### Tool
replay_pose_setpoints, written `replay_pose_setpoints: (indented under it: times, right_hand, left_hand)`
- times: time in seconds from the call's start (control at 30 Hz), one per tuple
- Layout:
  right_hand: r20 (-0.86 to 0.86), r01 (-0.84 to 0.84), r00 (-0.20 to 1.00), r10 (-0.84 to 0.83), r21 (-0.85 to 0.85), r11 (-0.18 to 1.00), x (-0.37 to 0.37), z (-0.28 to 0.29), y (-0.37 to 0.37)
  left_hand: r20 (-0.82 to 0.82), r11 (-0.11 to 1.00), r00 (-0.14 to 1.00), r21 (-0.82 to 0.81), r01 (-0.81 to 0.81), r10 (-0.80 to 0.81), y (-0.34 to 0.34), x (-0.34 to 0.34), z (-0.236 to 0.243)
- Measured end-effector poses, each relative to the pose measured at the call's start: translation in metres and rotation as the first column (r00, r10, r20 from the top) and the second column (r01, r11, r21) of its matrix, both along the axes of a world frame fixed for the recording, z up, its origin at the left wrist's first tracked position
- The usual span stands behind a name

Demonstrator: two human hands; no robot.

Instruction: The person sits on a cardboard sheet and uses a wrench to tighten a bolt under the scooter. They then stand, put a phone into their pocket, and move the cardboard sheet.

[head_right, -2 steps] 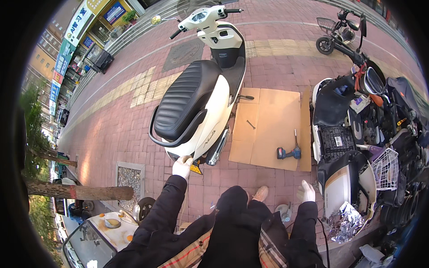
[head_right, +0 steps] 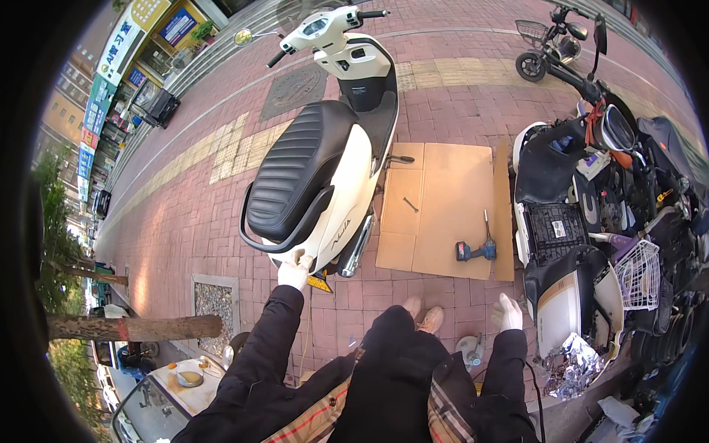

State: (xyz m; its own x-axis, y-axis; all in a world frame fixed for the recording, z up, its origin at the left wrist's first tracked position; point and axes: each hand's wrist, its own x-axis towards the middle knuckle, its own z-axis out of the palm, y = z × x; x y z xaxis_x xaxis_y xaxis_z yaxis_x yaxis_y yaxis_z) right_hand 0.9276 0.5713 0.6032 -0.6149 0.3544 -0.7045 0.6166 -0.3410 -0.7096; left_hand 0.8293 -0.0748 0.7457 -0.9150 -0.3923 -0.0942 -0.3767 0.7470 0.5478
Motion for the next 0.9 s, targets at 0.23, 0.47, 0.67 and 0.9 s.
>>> replay_pose_setpoints:
  times: [0.23, 0.47, 0.67, 0.9]
  right_hand:
    - [0.005, 0.134, 0.991, -0.134, -0.05, 0.99, -0.051, -0.01, -0.011]
    - [0.063, 0.121, 0.991, -0.118, -0.049, 0.991, -0.114, -0.182, -0.026]
    - [0.085, 0.149, 0.985, -0.149, 0.01, 0.989, -0.178, -0.412, -0.054]
    - [0.072, 0.197, 0.969, -0.238, 0.358, 0.913, -0.249, -0.596, -0.064]
  left_hand:
    - [0.167, 0.934, 0.983, -0.332, 0.132, -0.079, -0.021, -0.155, -0.027]
    - [0.183, 0.805, 0.983, -0.584, 0.106, 0.004, -0.003, -0.182, -0.034]
    - [-0.036, 0.617, 0.992, -0.78, -0.104, 0.121, -0.002, -0.169, -0.056]
    - [-0.3, 0.346, 0.945, -0.879, -0.327, 0.129, -0.028, -0.161, -0.086]
